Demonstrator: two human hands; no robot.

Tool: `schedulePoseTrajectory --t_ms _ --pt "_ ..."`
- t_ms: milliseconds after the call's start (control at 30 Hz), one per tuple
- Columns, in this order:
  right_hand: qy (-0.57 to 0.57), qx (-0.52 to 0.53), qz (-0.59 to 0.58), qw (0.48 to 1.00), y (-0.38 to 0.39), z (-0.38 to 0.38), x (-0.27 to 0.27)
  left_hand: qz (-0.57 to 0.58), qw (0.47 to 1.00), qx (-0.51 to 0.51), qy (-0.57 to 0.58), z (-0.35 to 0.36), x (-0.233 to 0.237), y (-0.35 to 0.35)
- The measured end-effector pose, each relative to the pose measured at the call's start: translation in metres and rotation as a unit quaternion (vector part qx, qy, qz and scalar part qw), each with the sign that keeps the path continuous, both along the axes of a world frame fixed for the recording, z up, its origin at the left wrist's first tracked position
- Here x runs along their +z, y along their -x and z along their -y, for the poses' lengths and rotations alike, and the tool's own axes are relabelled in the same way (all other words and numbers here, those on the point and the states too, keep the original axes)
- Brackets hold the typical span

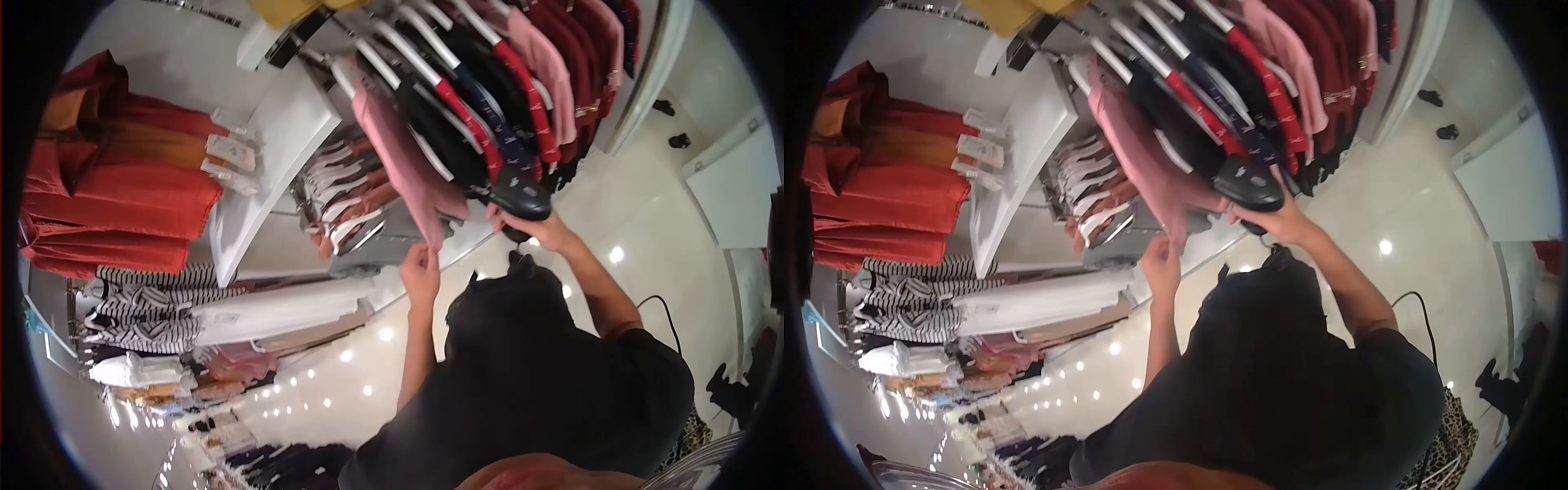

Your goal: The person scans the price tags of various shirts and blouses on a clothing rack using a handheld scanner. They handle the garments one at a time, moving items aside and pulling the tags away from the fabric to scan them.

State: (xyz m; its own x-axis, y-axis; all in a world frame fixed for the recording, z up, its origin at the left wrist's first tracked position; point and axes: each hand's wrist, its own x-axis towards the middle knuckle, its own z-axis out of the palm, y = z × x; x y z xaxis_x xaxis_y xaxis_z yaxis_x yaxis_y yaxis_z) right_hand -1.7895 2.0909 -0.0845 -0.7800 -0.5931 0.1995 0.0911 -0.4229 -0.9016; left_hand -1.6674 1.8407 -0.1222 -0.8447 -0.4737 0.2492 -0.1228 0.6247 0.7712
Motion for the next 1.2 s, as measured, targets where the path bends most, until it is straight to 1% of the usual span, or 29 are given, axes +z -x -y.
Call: schedulePoseTrajectory --t_ms 33,67,100,200,233,267,400,500,567,600,667,733,867,933,967,1033,1067,1133,1167,1200 --pt "-0.025 0.001 -0.01 1.0 -0.002 -0.003 -0.002 -0.01 1.0 -0.013 -0.007 -0.006 0.001 -0.005" --pt "-0.051 0.005 -0.017 0.999 -0.003 -0.006 -0.003 0.016 1.0 -0.003 -0.027 -0.01 0.002 -0.014" --pt "-0.003 0.014 0.001 1.0 -0.007 -0.008 0.003 0.043 0.998 0.011 -0.047 -0.015 0.004 -0.017" --pt "-0.004 0.028 -0.004 1.0 -0.015 -0.018 0.006 0.032 0.998 0.035 -0.048 -0.035 0.003 -0.042" --pt "-0.016 0.052 0.007 0.998 -0.018 -0.026 0.019 0.026 0.997 0.046 -0.059 -0.045 0.005 -0.051" --pt "-0.025 0.058 -0.017 0.998 -0.02 -0.031 0.018 0.027 0.995 0.061 -0.071 -0.055 0.001 -0.065" --pt "-0.081 0.075 -0.029 0.993 -0.037 -0.06 0.019 0.034 0.982 0.119 -0.141 -0.091 -0.023 -0.118" --pt "-0.107 0.07 -0.02 0.992 -0.054 -0.071 0.008 0.048 0.972 0.149 -0.178 -0.118 -0.059 -0.155" --pt "-0.134 0.056 -0.006 0.989 -0.069 -0.086 0.01 0.028 0.957 0.166 -0.234 -0.142 -0.087 -0.183" --pt "-0.147 0.069 -0.005 0.987 -0.073 -0.095 0.012 0.029 0.952 0.178 -0.247 -0.157 -0.089 -0.192" --pt "-0.155 0.058 -0.006 0.986 -0.081 -0.107 0.016 0.023 0.94 0.18 -0.291 -0.175 -0.086 -0.203" --pt "-0.15 0.061 0.003 0.987 -0.077 -0.124 0.021 0.021 0.94 0.182 -0.288 -0.191 -0.085 -0.205" --pt "-0.152 0.043 -0.003 0.987 -0.055 -0.149 0.028 0.027 0.945 0.17 -0.277 -0.208 -0.077 -0.177" --pt "-0.125 0.049 -0.012 0.991 -0.04 -0.163 0.021 0.028 0.965 0.141 -0.219 -0.209 -0.066 -0.152" --pt "-0.111 0.049 -0.012 0.993 -0.032 -0.169 0.02 0.028 0.968 0.133 -0.211 -0.21 -0.059 -0.139" --pt "-0.129 0.045 -0.016 0.99 -0.01 -0.182 0.017 0.031 0.973 0.143 -0.18 -0.21 -0.047 -0.097" --pt "-0.132 0.044 -0.012 0.99 0.0 -0.19 0.015 0.027 0.976 0.133 -0.17 -0.211 -0.043 -0.078" --pt "-0.121 0.039 -0.015 0.992 0.028 -0.204 0.019 0.058 0.975 0.124 -0.178 -0.219 -0.033 -0.036" --pt "-0.119 0.047 -0.01 0.992 0.038 -0.211 0.017 0.059 0.976 0.123 -0.168 -0.225 -0.031 -0.019" --pt "-0.107 0.048 -0.003 0.993 0.045 -0.218 0.011 0.05 0.98 0.101 -0.163 -0.231 -0.025 -0.005"
